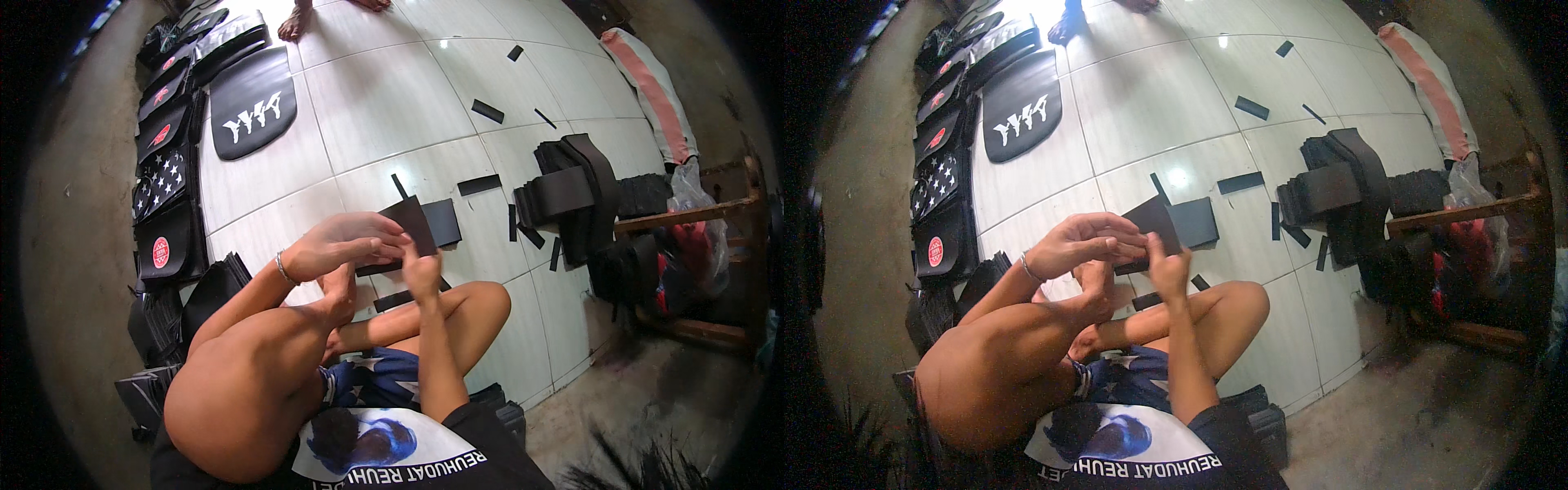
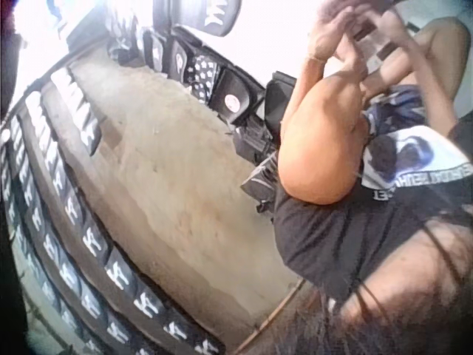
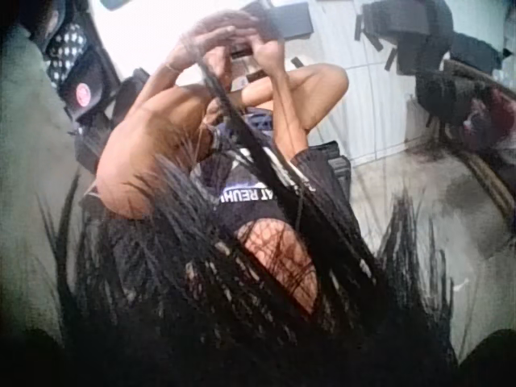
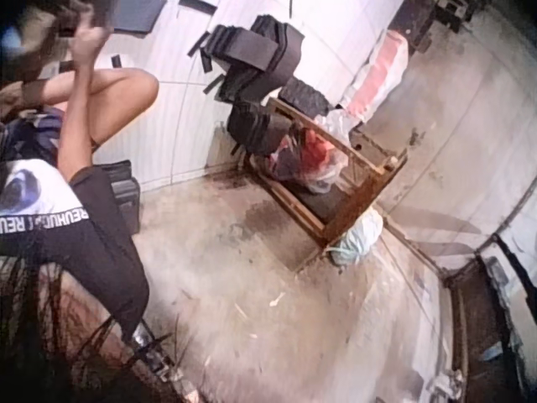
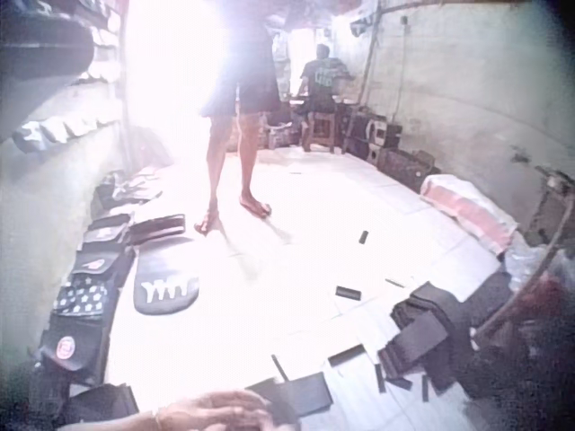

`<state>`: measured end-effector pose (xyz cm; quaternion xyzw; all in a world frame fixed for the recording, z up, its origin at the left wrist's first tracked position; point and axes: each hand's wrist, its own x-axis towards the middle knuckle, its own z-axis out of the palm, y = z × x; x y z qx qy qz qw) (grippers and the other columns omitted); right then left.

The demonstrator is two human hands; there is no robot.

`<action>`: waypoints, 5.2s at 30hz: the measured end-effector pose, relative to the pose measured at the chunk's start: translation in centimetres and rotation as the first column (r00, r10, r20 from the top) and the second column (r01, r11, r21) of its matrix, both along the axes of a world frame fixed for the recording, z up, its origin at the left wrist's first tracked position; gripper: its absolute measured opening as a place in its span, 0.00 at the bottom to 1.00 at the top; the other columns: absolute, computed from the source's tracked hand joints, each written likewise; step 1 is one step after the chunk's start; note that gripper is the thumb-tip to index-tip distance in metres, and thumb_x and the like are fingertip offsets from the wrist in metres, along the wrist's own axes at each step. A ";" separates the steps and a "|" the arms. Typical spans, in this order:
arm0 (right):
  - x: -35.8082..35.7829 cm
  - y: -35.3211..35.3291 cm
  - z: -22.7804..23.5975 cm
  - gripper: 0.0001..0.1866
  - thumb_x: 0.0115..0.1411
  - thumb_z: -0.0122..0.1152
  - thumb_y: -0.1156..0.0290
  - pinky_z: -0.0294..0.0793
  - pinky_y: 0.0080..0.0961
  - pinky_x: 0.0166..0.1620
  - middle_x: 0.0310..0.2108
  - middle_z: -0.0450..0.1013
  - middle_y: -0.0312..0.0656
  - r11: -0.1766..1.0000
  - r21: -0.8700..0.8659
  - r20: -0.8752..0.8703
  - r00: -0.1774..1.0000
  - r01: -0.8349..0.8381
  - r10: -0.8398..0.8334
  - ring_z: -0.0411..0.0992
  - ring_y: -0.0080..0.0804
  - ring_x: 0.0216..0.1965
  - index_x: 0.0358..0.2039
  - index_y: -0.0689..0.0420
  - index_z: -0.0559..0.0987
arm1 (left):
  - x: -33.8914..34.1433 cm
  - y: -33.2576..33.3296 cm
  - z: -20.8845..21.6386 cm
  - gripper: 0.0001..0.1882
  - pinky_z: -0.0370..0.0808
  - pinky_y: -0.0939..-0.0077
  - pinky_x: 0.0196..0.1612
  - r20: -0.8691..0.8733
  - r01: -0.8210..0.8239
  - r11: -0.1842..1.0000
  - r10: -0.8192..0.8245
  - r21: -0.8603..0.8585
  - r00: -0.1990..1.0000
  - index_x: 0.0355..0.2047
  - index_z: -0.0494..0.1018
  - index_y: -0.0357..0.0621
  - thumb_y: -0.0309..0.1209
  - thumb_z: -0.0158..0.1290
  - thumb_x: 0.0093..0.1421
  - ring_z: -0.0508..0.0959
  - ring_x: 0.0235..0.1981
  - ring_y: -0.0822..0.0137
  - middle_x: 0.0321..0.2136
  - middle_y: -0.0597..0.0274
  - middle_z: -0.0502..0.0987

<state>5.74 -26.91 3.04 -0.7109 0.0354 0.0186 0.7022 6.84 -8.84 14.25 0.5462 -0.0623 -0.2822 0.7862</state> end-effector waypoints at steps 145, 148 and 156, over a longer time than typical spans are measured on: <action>-4.1 6.6 -5.3 0.26 0.55 0.41 0.74 0.58 0.46 0.62 0.55 0.68 0.52 0.722 -0.691 0.382 0.828 -0.039 0.410 0.65 0.49 0.58 0.55 0.63 0.72 | -4.1 4.2 -10.8 0.12 0.78 0.75 0.30 -0.268 -0.394 0.738 0.601 0.547 0.753 0.34 0.77 0.34 0.28 0.63 0.52 0.79 0.27 0.71 0.29 0.60 0.79; -3.8 6.1 -5.0 0.27 0.55 0.42 0.72 0.58 0.45 0.63 0.56 0.68 0.52 0.726 -0.685 0.363 0.834 -0.063 0.415 0.64 0.50 0.59 0.56 0.63 0.71 | -4.0 3.3 -10.7 0.12 0.72 0.76 0.27 -0.224 -0.458 0.735 0.620 0.499 0.752 0.32 0.78 0.32 0.28 0.63 0.48 0.74 0.26 0.74 0.27 0.61 0.78; -0.4 2.9 -0.3 0.46 0.45 0.74 0.67 0.62 0.35 0.60 0.60 0.62 0.57 0.925 -0.284 0.136 0.944 -0.252 0.299 0.62 0.46 0.60 0.62 0.63 0.60 | 2.7 3.7 -2.9 0.13 0.71 0.76 0.23 0.188 -0.410 0.607 0.395 0.681 0.899 0.26 0.78 0.33 0.32 0.63 0.43 0.72 0.19 0.75 0.18 0.62 0.76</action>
